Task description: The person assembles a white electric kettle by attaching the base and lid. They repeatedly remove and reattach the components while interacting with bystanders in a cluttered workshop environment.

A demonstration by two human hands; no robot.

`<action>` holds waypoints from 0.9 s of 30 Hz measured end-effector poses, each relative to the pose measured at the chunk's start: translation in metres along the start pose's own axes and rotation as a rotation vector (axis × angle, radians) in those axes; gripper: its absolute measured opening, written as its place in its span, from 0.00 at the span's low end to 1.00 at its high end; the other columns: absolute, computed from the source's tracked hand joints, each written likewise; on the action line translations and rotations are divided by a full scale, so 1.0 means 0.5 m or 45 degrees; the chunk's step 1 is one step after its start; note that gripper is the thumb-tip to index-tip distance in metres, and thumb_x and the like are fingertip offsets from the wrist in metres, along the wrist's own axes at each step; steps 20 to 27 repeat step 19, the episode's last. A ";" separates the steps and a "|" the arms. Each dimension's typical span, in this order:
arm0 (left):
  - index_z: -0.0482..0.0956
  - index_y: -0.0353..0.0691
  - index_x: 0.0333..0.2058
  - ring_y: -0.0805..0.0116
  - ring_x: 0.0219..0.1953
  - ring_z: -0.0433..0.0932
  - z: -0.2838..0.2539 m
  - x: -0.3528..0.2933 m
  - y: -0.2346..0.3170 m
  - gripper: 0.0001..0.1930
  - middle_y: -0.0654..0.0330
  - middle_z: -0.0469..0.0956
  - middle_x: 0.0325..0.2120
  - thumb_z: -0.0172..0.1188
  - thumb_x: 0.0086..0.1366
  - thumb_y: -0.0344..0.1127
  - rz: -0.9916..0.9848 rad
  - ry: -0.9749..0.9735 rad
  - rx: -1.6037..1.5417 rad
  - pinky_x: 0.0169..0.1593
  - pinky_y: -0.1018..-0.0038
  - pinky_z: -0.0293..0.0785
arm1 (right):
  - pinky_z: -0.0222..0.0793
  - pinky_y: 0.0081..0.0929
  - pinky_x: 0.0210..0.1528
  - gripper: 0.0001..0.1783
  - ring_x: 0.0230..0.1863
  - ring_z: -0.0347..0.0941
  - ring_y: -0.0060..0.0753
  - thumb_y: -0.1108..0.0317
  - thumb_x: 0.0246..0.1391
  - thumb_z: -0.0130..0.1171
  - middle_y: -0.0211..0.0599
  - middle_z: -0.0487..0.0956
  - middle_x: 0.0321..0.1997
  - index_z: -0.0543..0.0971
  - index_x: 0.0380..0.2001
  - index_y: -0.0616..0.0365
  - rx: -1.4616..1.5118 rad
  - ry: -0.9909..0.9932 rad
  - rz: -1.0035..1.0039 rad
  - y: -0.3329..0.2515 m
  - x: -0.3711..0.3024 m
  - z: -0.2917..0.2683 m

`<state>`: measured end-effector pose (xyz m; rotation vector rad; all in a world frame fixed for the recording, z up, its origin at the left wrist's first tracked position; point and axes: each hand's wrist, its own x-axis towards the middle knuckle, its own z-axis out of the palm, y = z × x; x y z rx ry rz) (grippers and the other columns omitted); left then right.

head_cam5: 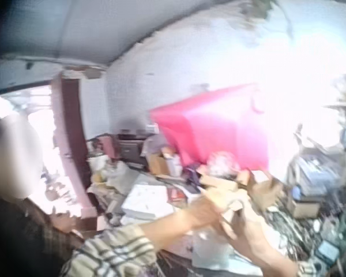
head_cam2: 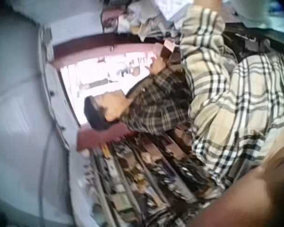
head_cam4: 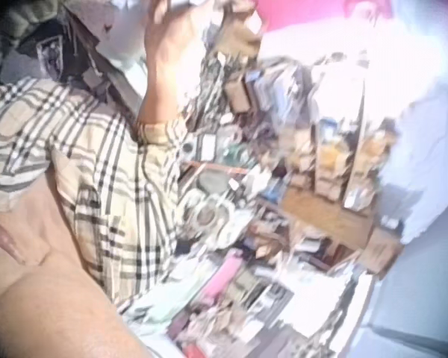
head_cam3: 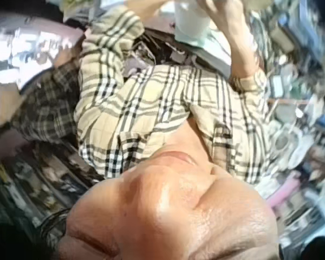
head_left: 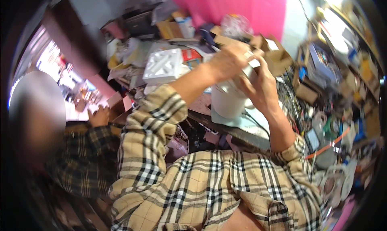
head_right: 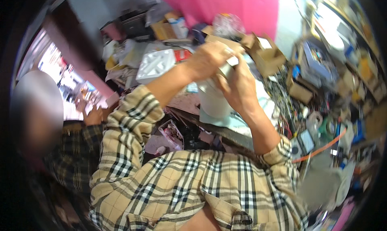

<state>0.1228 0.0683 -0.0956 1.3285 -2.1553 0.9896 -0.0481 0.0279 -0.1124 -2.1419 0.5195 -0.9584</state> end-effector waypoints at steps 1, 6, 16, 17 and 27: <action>0.75 0.41 0.53 0.55 0.37 0.76 -0.004 -0.004 -0.005 0.25 0.54 0.75 0.30 0.55 0.53 0.25 -0.099 -0.040 -0.097 0.44 0.64 0.73 | 0.71 0.37 0.43 0.37 0.38 0.74 0.48 0.69 0.44 0.67 0.50 0.73 0.41 0.64 0.58 0.62 -0.300 0.234 -0.410 0.028 0.001 0.000; 0.83 0.43 0.44 0.56 0.35 0.74 -0.033 -0.010 -0.019 0.26 0.55 0.73 0.27 0.50 0.47 0.15 -0.407 -0.022 -0.270 0.42 0.64 0.74 | 0.74 0.27 0.38 0.29 0.38 0.75 0.30 0.75 0.49 0.63 0.39 0.73 0.39 0.69 0.56 0.61 0.013 0.552 -0.270 0.010 -0.039 -0.118; 0.84 0.42 0.41 0.70 0.37 0.76 -0.160 -0.030 -0.111 0.18 0.61 0.77 0.33 0.54 0.55 0.17 -0.626 0.401 -0.383 0.45 0.75 0.72 | 0.71 0.19 0.44 0.16 0.38 0.75 0.19 0.75 0.54 0.58 0.31 0.76 0.37 0.76 0.47 0.61 0.129 0.711 0.007 0.045 -0.120 -0.214; 0.84 0.41 0.40 0.69 0.40 0.77 -0.178 -0.037 -0.117 0.16 0.59 0.78 0.35 0.54 0.57 0.19 -0.610 0.436 -0.327 0.47 0.74 0.72 | 0.71 0.19 0.44 0.16 0.38 0.75 0.19 0.75 0.54 0.58 0.31 0.76 0.37 0.77 0.47 0.61 0.151 0.687 0.018 0.055 -0.124 -0.215; 0.83 0.39 0.40 0.67 0.44 0.78 -0.207 -0.050 -0.130 0.14 0.57 0.80 0.40 0.55 0.57 0.20 -0.676 0.462 -0.338 0.50 0.73 0.72 | 0.71 0.20 0.45 0.15 0.39 0.76 0.20 0.75 0.55 0.57 0.31 0.77 0.39 0.77 0.47 0.61 0.200 0.648 0.046 0.075 -0.133 -0.214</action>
